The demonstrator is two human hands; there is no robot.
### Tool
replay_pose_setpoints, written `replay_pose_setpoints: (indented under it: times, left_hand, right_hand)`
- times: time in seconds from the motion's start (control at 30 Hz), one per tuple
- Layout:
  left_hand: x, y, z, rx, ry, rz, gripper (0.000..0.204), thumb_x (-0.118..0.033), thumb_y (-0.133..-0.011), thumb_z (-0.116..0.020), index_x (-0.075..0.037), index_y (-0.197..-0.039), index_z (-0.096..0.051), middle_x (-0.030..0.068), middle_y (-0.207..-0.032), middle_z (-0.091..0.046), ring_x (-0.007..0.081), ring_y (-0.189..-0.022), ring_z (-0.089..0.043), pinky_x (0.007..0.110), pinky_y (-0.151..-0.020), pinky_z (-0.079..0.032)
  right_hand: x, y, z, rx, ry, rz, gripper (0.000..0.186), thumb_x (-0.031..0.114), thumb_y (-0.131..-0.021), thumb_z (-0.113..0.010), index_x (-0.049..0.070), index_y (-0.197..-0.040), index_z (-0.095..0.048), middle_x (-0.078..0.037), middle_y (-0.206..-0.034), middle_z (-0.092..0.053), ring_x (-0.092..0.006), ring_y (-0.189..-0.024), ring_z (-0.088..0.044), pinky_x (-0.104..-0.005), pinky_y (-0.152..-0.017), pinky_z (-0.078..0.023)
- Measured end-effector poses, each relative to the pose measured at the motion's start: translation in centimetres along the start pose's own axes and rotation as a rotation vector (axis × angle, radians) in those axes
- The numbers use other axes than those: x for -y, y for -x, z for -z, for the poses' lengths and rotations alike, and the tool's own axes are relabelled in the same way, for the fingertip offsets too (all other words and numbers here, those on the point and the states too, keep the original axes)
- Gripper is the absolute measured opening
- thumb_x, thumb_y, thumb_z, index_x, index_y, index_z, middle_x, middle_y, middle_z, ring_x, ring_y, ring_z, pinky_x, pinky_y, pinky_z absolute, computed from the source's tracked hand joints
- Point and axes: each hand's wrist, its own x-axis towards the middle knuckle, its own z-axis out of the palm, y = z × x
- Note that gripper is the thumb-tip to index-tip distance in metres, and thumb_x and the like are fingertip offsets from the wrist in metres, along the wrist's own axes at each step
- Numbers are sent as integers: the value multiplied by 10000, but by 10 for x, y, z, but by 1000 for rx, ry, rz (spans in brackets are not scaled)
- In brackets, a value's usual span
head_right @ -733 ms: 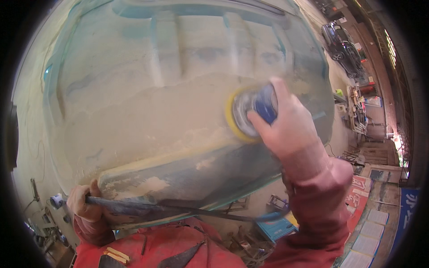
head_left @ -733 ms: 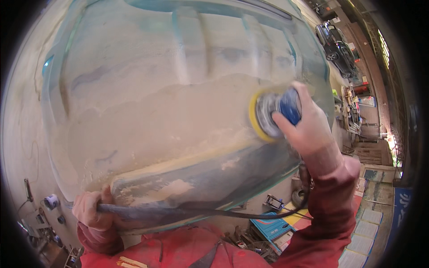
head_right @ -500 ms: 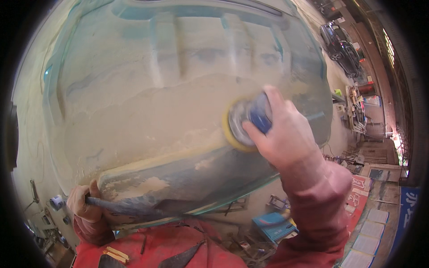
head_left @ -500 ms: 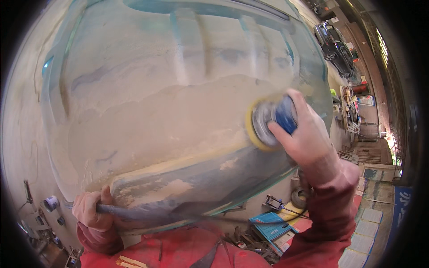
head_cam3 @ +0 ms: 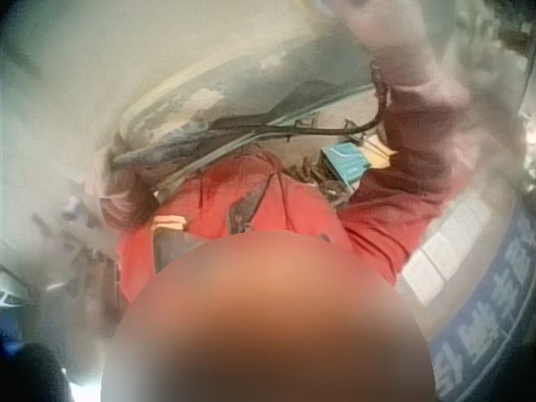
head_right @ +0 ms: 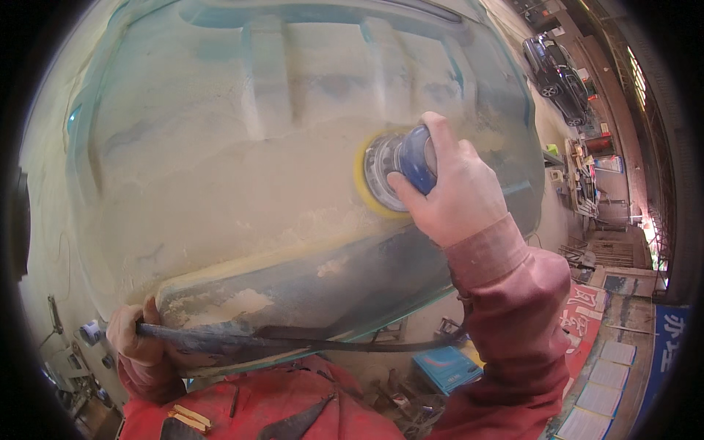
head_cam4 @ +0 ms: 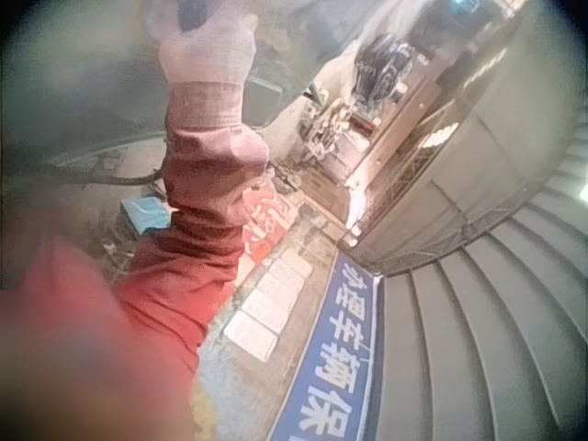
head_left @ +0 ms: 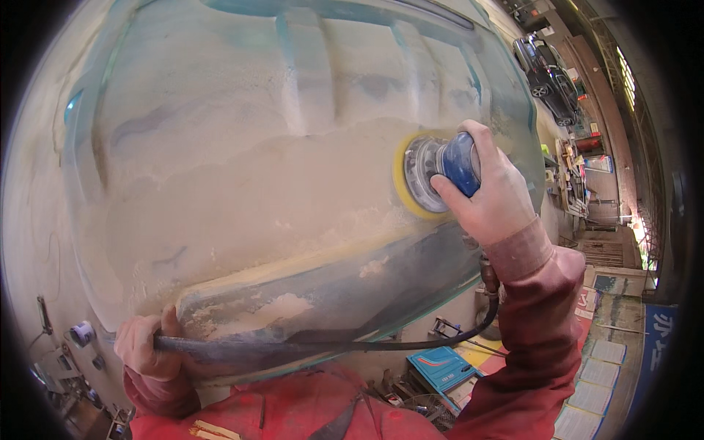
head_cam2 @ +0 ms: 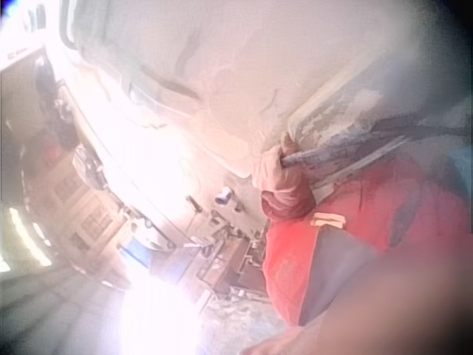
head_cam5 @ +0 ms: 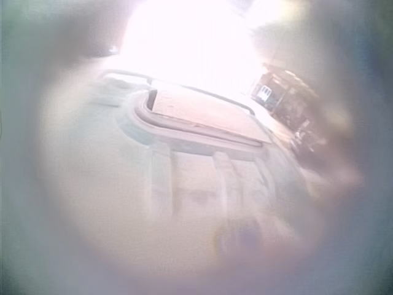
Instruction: The person uses a pneumatic orbital sander to sand the surface of a car hood. They repeatedly move the sander across the hood and periodically pause to wipe the surface with their hand to check the finish.
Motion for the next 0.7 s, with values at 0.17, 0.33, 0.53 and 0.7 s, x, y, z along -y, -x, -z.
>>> replay_pose_setpoints:
  times: [0.17, 0.33, 0.53, 0.7]
  left_hand:
    - [-1, 1, 3, 36, -4, 37, 283, -53, -858, -833, -52, -693, -603, 96, -580, -518, 267, -508, -496, 373, -512, -362]
    - [-2, 0, -2, -3, -43, 34, 288, -44, -797, -852, -65, -684, -588, 93, -561, -511, 281, -474, -488, 379, -503, -356]
    - [-2, 0, 0, 10, -26, 28, 283, -39, -798, -849, -58, -671, -596, 103, -569, -526, 294, -479, -496, 390, -509, -366]
    - [-1, 0, 1, 17, -2, 24, 283, -47, -861, -836, -50, -705, -600, 101, -588, -515, 256, -516, -497, 372, -511, -364]
  right_hand:
    - [22, 7, 18, 204, -6, -88, 620, 181, -849, -803, 48, -1372, -497, -291, -1061, -669, -503, -1028, -668, -466, -892, -534]
    - [23, -14, 16, 42, 17, -128, 659, 261, -844, -813, 69, -1391, -501, -297, -1032, -675, -519, -969, -669, -533, -827, -539]
    - [-16, 5, 16, 81, -124, -79, 642, 240, -856, -809, 23, -1374, -498, -314, -1056, -673, -506, -1012, -667, -521, -843, -527]
    - [-36, 10, 12, 86, -33, -83, 635, 250, -868, -791, 35, -1389, -498, -327, -1079, -668, -511, -1022, -663, -522, -869, -524]
